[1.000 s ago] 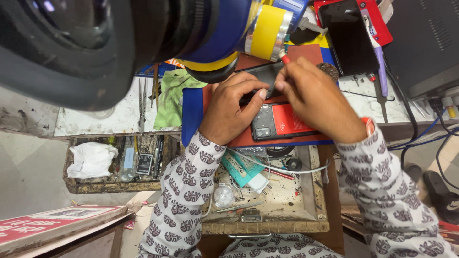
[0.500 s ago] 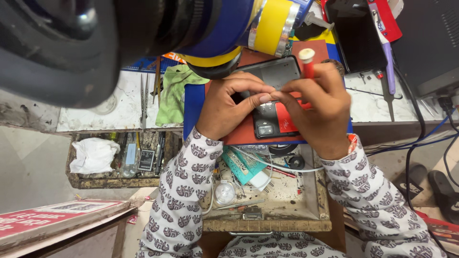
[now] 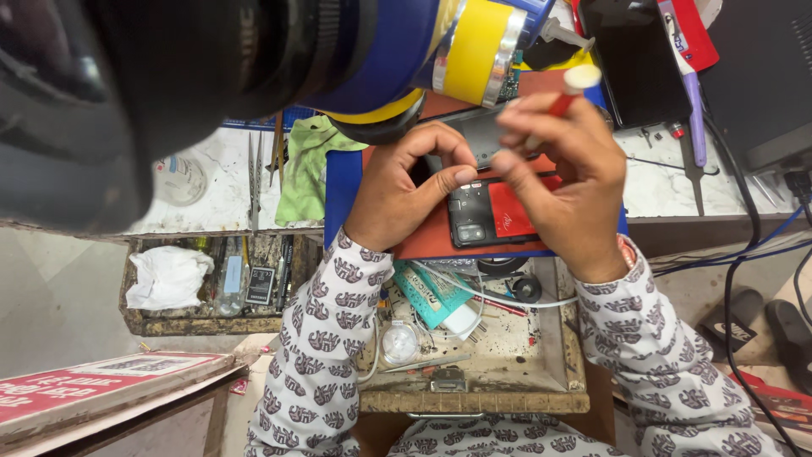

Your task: The person connects a charging cable to a disassembled smartphone to test the screen, then disconnects it. They reassemble the phone by placing the back cover and using a red-handled tool to press down on internal connectors and secure components.

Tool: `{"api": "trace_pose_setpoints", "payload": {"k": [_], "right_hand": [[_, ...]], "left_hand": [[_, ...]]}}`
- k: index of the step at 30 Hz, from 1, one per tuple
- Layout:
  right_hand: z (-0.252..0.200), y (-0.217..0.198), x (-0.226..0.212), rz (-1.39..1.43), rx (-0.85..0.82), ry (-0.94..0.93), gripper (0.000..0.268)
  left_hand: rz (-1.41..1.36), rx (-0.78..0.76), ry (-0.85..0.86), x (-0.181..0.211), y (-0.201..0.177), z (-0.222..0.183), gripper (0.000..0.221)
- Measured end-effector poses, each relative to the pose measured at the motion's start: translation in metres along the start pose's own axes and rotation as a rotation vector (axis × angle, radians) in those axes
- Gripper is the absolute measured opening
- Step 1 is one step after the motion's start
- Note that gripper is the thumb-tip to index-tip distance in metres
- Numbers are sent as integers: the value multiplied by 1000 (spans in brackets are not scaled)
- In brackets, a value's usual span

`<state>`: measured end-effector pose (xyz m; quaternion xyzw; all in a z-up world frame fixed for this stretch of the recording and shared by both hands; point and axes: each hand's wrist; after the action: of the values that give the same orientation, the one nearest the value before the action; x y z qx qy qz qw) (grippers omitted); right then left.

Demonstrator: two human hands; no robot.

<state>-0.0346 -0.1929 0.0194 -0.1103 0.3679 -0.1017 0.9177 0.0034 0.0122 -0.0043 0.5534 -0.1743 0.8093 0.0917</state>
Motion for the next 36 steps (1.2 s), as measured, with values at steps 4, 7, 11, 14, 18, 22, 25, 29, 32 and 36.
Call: {"api": "trace_pose_setpoints", "payload": {"k": [4, 7, 11, 14, 18, 22, 25, 29, 32, 36], "right_hand": [[-7, 8, 9, 77, 169, -41, 41], [-19, 2, 17, 83, 177, -26, 66], [-29, -6, 25, 135, 195, 23, 86], [-32, -7, 31, 183, 169, 38, 86], [-31, -8, 32, 180, 101, 21, 86], [-24, -3, 26, 114, 42, -39, 89], [-20, 1, 21, 3, -2, -119, 94], [-21, 2, 18, 32, -40, -120, 90], [-24, 2, 19, -61, 16, -114, 88], [-25, 0, 11, 3, 21, -112, 80]], "left_hand": [[186, 38, 15, 4, 5, 2, 12], [391, 3, 7, 6, 8, 4, 17], [410, 1, 225, 10, 11, 6, 7], [343, -18, 189, 8, 13, 7, 9], [321, -6, 136, 7, 15, 8, 9], [363, 11, 146, 6, 13, 7, 8], [407, 6, 167, 4, 12, 8, 7], [476, 4, 213, 4, 12, 5, 9], [522, 9, 220, 6, 14, 3, 10], [580, 21, 249, 16, 16, -2, 11]]}}
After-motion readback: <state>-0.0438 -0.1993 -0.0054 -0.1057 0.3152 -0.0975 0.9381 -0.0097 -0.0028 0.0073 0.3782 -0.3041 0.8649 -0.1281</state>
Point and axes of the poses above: each hand's wrist, its own z-axis towards the middle knuckle, its own y-axis out of the palm, x = y × z, and after that the axes turned 9 degrees about -y, right-handed
